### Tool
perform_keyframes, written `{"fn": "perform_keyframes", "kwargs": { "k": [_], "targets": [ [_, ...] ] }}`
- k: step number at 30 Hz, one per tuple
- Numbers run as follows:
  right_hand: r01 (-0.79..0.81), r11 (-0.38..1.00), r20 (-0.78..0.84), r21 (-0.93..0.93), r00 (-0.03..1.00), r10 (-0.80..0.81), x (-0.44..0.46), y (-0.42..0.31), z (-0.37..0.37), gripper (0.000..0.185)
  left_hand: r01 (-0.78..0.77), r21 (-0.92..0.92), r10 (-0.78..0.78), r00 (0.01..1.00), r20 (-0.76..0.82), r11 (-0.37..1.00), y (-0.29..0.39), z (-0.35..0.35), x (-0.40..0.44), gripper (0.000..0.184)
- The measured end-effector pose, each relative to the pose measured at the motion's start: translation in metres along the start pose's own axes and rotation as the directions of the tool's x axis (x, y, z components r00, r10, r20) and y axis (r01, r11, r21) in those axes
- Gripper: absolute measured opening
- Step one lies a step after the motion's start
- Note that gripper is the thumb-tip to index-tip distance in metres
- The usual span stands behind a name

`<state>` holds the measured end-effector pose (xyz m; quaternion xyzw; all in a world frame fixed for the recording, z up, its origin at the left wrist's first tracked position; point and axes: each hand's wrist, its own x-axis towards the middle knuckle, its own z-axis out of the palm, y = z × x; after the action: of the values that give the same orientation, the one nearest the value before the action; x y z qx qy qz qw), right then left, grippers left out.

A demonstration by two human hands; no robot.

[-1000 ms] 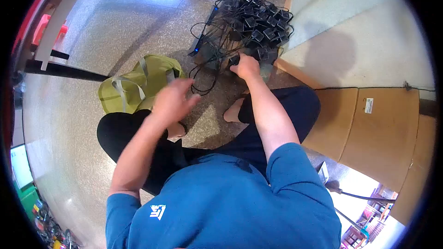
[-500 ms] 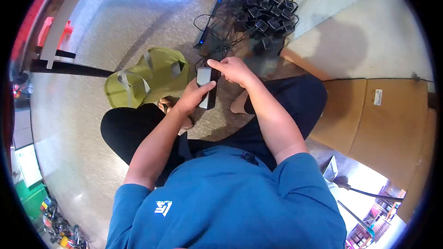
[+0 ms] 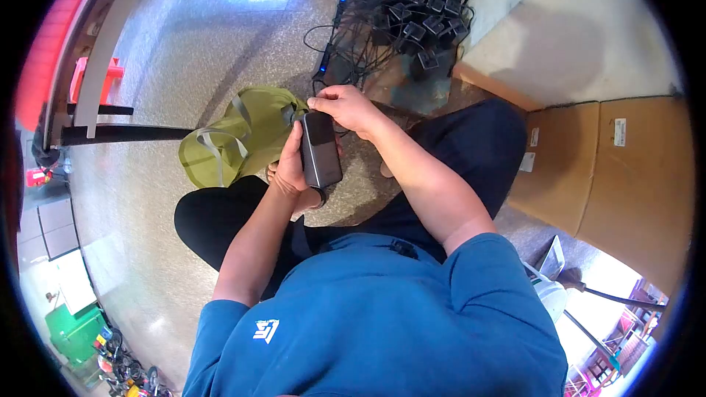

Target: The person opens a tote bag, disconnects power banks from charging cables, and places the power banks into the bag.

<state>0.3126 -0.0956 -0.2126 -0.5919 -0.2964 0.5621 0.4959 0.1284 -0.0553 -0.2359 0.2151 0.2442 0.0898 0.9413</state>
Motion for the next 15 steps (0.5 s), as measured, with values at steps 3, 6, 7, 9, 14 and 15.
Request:
{"fn": "perform_keyframes", "kwargs": {
  "k": [3,6,7,9,14,15],
  "targets": [
    [-0.018,1.000,-0.006,0.015,1.000,0.018,-0.002,-0.002,0.000,0.024,0.006,-0.031,-0.005,1.000,0.017,1.000,0.000,0.004,-0.001,0.067],
    [-0.030,0.999,-0.008,0.014,1.000,0.030,0.000,-0.001,-0.001,0.024,0.009,-0.050,-0.009,1.000,0.005,0.999,0.002,0.009,-0.002,0.067],
    [-0.030,0.999,-0.008,0.010,1.000,0.031,0.001,0.000,-0.002,0.023,0.004,-0.041,-0.004,1.000,-0.013,0.999,0.002,0.010,-0.001,0.066],
    [-0.069,0.996,-0.005,0.047,0.998,0.070,0.001,0.000,-0.004,0.023,-0.010,-0.022,0.009,0.999,-0.049,1.000,0.002,0.014,0.000,0.066],
    [-0.170,0.971,0.025,0.171,0.985,0.168,-0.002,-0.006,-0.005,0.020,-0.012,-0.084,0.008,0.999,-0.045,0.996,0.004,0.028,-0.005,0.068],
    [-0.166,0.972,0.039,0.169,0.986,0.162,-0.002,-0.007,-0.004,0.020,-0.007,-0.111,0.002,0.999,-0.041,0.994,0.003,0.028,-0.005,0.069]
  ]
}}
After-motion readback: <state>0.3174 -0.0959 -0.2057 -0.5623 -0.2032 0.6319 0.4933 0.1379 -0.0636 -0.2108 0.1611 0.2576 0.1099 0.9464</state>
